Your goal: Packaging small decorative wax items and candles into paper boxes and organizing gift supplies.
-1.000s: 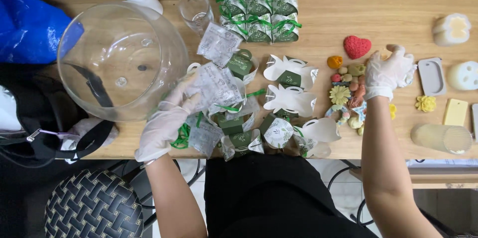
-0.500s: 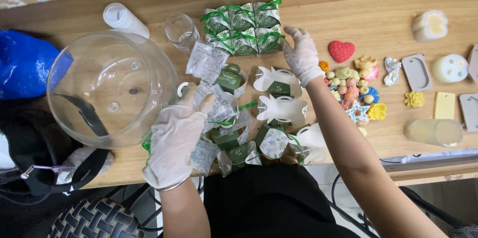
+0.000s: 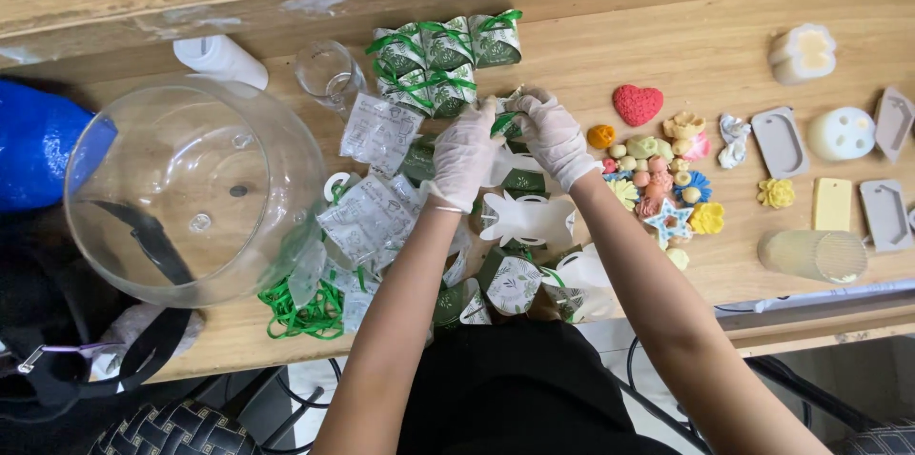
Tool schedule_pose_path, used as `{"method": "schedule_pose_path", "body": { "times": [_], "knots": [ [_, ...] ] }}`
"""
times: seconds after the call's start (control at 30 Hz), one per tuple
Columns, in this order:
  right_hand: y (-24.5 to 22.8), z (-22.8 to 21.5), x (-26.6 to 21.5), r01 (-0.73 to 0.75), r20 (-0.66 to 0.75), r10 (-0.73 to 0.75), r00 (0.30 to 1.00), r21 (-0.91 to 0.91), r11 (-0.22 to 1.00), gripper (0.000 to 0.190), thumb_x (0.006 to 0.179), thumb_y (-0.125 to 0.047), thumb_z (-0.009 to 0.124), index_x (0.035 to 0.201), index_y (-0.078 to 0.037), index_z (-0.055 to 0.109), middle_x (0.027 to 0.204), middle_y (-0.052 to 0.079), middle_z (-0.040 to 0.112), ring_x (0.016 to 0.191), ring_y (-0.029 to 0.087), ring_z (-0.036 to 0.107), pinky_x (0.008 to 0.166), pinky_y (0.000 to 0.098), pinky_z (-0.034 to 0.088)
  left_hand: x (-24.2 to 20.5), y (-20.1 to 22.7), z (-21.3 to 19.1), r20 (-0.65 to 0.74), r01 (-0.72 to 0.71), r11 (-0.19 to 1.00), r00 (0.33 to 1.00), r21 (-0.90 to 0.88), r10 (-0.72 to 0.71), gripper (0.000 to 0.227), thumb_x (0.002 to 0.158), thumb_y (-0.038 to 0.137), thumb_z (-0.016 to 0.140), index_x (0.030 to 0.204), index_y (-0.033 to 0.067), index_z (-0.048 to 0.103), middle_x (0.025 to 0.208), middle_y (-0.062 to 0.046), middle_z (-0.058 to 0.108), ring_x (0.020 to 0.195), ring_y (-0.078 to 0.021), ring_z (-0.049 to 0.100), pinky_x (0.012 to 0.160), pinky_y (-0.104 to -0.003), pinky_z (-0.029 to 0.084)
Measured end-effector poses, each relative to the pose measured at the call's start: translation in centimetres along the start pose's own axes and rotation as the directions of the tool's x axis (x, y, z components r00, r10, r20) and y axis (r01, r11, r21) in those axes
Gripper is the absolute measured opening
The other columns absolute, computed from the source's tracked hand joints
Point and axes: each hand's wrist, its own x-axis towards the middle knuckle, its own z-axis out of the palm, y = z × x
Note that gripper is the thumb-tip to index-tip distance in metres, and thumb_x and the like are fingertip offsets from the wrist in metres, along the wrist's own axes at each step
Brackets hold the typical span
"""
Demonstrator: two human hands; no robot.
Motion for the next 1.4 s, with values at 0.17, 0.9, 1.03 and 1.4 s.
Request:
{"method": "schedule_pose_path", "body": {
  "times": [0.17, 0.9, 1.03, 1.4],
  "knots": [
    [-0.5, -0.2, -0.1, 0.063, -0.016, -0.066, 0.998, -0.157, 0.986, 0.032, 0.084, 0.01, 0.068, 0.112, -0.006, 0.07, 0.126, 0.018, 0.064, 0.109, 0.038, 0.066, 0.093, 0.04, 0.056, -0.4, -4.3, 5.4, 0.018, 0.009, 0.997, 1.0, -0.081, -0.008, 0.015, 0.094, 0.022, 0.071, 0.101, 0.0102, 0.067, 0.094, -0.018, 0.07, 0.091, -0.0379, 0.068, 0.078, -0.051, 0.052],
    [-4.6, 0.2, -0.6, -0.218, 0.049, 0.226, 0.973, -0.126, 0.968, 0.029, 0.08, -0.009, 0.079, 0.107, -0.013, 0.075, 0.116, 0.015, 0.066, 0.102, 0.033, 0.066, 0.089, 0.0377, 0.054, -3.1, -1.8, -7.6, 0.631, 0.647, 0.636, 0.713, -0.421, -0.307, 0.013, 0.091, 0.015, 0.073, 0.088, 0.0017, 0.076, 0.076, -0.006, 0.071, 0.063, -0.0105, 0.059, 0.056, -0.028, 0.045],
    [-4.3, 0.4, -0.8, -0.179, 0.035, 0.185, 0.982, -0.139, 0.974, 0.025, 0.083, -0.007, 0.078, 0.107, -0.013, 0.076, 0.116, 0.014, 0.067, 0.103, 0.033, 0.066, 0.09, 0.0387, 0.053, -2.9, 0.3, -11.0, 0.507, 0.451, 0.315, 0.853, -0.835, 0.123, 0.006, 0.094, 0.01, 0.076, 0.095, 0.0041, 0.076, 0.084, -0.006, 0.072, 0.071, -0.0078, 0.06, 0.066, -0.023, 0.05],
    [6.6, 3.7, -0.1, -0.389, 0.215, 0.468, 0.857, 0.866, 0.315, 0.017, 0.092, -0.002, 0.079, 0.105, -0.003, 0.069, 0.108, 0.013, 0.064, 0.101, 0.023, 0.064, 0.088, 0.0355, 0.057, -0.2, -3.1, 0.6, 0.176, -0.047, 0.986, 0.981, -0.162, 0.076, 0.09, 0.072, 0.015, 0.087, 0.151, 0.0164, 0.043, 0.145, -0.019, 0.051, 0.132, -0.0377, 0.05, 0.106, -0.047, 0.043]
  ]
}}
